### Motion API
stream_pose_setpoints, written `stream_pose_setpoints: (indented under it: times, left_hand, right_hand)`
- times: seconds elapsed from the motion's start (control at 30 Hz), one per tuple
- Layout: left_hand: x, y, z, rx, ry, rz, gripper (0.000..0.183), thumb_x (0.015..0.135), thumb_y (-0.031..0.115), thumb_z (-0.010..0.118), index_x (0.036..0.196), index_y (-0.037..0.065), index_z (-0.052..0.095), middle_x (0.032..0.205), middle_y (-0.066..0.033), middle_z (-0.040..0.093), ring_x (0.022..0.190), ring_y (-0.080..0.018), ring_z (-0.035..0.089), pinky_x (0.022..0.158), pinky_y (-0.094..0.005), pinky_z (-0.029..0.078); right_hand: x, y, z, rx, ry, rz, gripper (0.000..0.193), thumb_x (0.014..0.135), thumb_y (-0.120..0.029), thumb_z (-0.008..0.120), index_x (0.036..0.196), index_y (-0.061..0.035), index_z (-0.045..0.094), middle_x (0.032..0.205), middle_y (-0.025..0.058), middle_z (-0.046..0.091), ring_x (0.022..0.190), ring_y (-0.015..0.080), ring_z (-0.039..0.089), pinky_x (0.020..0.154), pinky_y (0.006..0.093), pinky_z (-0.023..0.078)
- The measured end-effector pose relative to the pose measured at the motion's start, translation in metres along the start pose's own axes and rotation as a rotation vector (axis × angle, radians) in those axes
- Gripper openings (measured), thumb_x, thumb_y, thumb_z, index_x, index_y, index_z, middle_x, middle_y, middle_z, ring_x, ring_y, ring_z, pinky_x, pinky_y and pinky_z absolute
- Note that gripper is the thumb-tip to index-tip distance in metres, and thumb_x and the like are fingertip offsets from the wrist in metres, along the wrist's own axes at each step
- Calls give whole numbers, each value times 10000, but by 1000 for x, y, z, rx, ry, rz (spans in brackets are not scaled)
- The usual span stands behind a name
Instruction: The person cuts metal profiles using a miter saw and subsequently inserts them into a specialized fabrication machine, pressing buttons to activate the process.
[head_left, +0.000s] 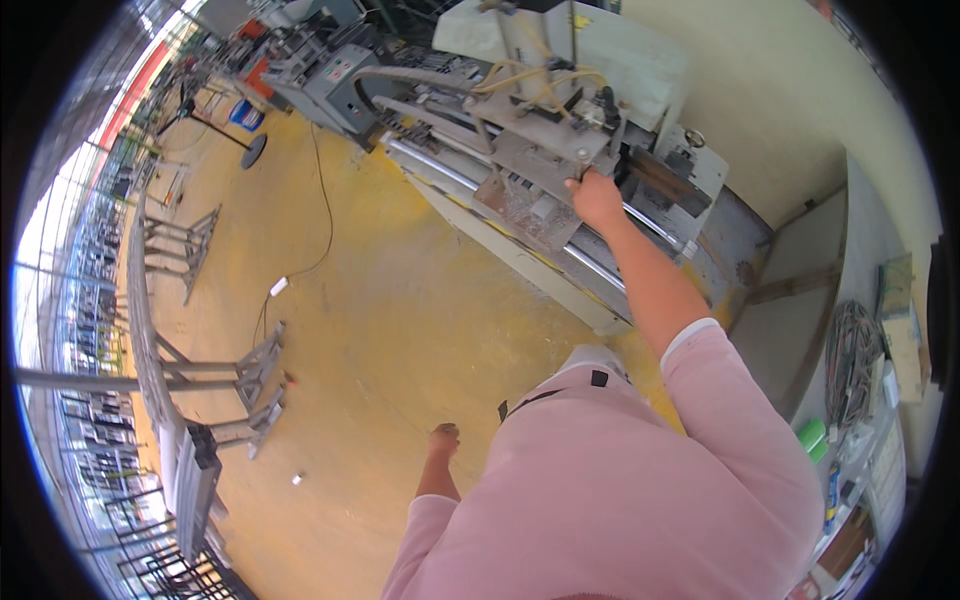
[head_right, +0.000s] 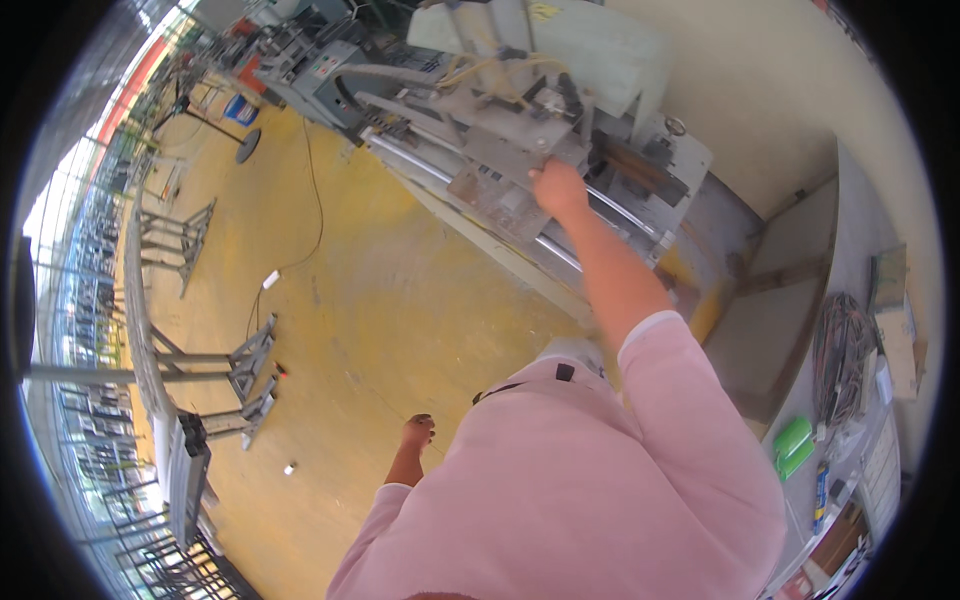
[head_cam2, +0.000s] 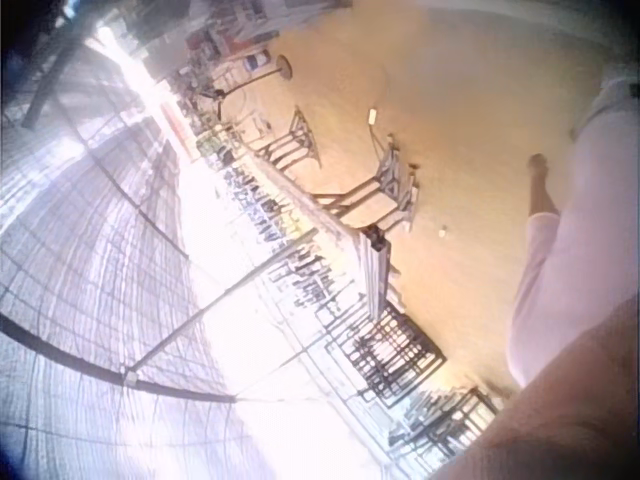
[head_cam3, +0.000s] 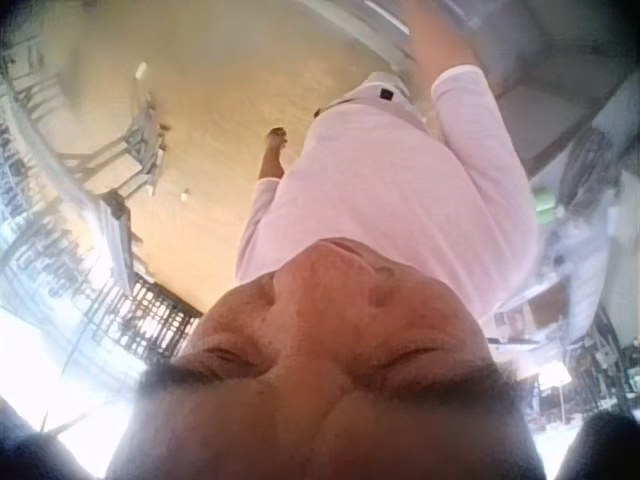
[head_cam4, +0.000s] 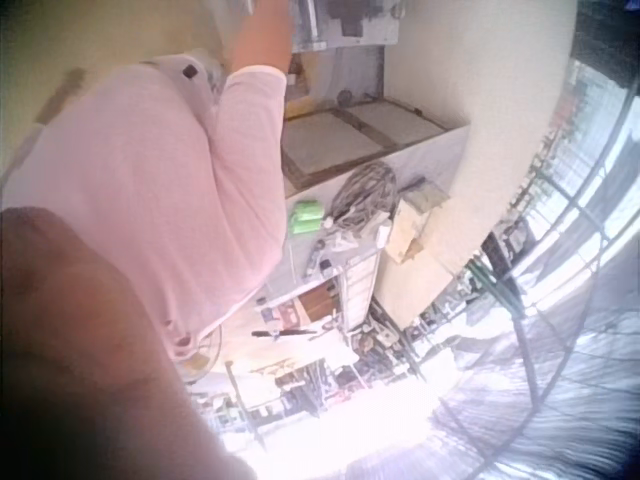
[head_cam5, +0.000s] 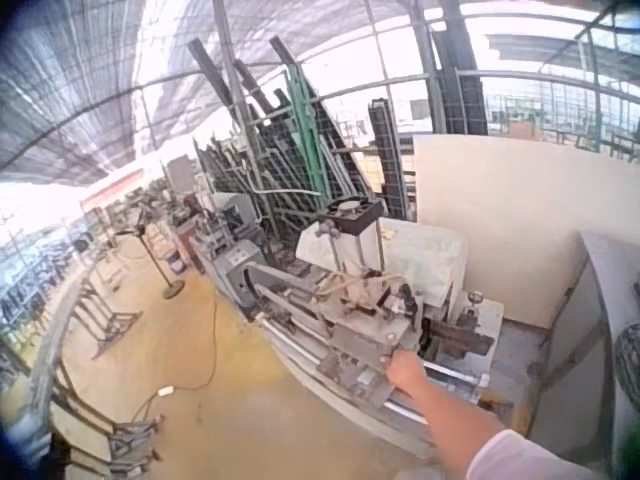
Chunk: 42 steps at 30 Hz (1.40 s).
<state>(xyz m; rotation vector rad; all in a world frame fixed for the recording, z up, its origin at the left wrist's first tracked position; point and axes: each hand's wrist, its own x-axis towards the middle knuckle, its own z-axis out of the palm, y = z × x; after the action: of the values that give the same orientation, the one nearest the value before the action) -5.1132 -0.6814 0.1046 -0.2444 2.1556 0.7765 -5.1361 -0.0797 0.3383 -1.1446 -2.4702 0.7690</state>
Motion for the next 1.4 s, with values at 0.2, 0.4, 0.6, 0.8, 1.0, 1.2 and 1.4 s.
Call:
stream_pose_setpoints:
  times: [0.2, 0.4, 0.6, 0.8, 1.0, 1.2, 1.4]
  left_hand:
    - [-22, -38, 11, -350, 92, -74, 379, 865, 166, 544, 1213, 42, 632, 945, -83, 687, 684, -161, 649, 536, -297, 493]
    - [-60, -70, 79, -262, 57, -3, 292, 892, 198, 506, 1082, 36, 658, 935, -122, 686, 755, -222, 660, 615, -360, 510]
    - [-63, -95, 102, 69, 22, 15, 298, 915, 267, 466, 970, 68, 680, 962, -144, 675, 836, -308, 642, 729, -436, 505]
    - [-53, -52, 67, -636, 151, -298, 281, 901, 179, 557, 1142, 73, 655, 908, -52, 671, 703, -162, 630, 587, -318, 506]
    - [-26, -19, 32, -636, 179, -150, 335, 911, 178, 554, 1212, 49, 625, 980, -73, 686, 751, -170, 648, 599, -317, 507]
    - [-43, -5, 47, -588, 146, -167, 348, 917, 178, 537, 1224, 32, 610, 1017, -97, 689, 766, -180, 667, 599, -311, 523]
    - [-71, -25, 40, -314, 72, -65, 361, 893, 188, 551, 1208, 25, 620, 985, -101, 690, 716, -186, 660, 564, -308, 509]
  right_hand:
    - [29, -21, 22, -30, 31, 8, 441, 898, -362, 622, 1014, 63, 641, 1005, 305, 662, 1006, 457, 626, 879, 506, 496]
    - [47, -28, 44, -28, 73, -3, 424, 888, -345, 632, 1021, 57, 642, 1022, 312, 654, 1019, 474, 615, 884, 510, 491]
    - [71, -36, 67, -33, 54, -62, 430, 894, -344, 628, 1015, 68, 640, 1019, 323, 646, 1019, 483, 610, 880, 522, 488]
    - [94, -55, 81, -35, 47, -53, 446, 897, -357, 619, 1012, 73, 651, 1047, 316, 649, 1025, 475, 618, 888, 514, 492]
    - [121, -55, 100, -281, 63, -280, 423, 907, -369, 590, 984, 41, 658, 987, 279, 664, 958, 450, 634, 841, 522, 500]
    - [129, -104, 115, -51, 65, -138, 389, 888, -333, 621, 1002, 38, 652, 1021, 277, 670, 1007, 435, 635, 893, 499, 499]
    - [143, -123, 121, 57, 24, -46, 397, 890, -311, 630, 1080, 38, 608, 1033, 264, 675, 1009, 425, 638, 889, 495, 505]
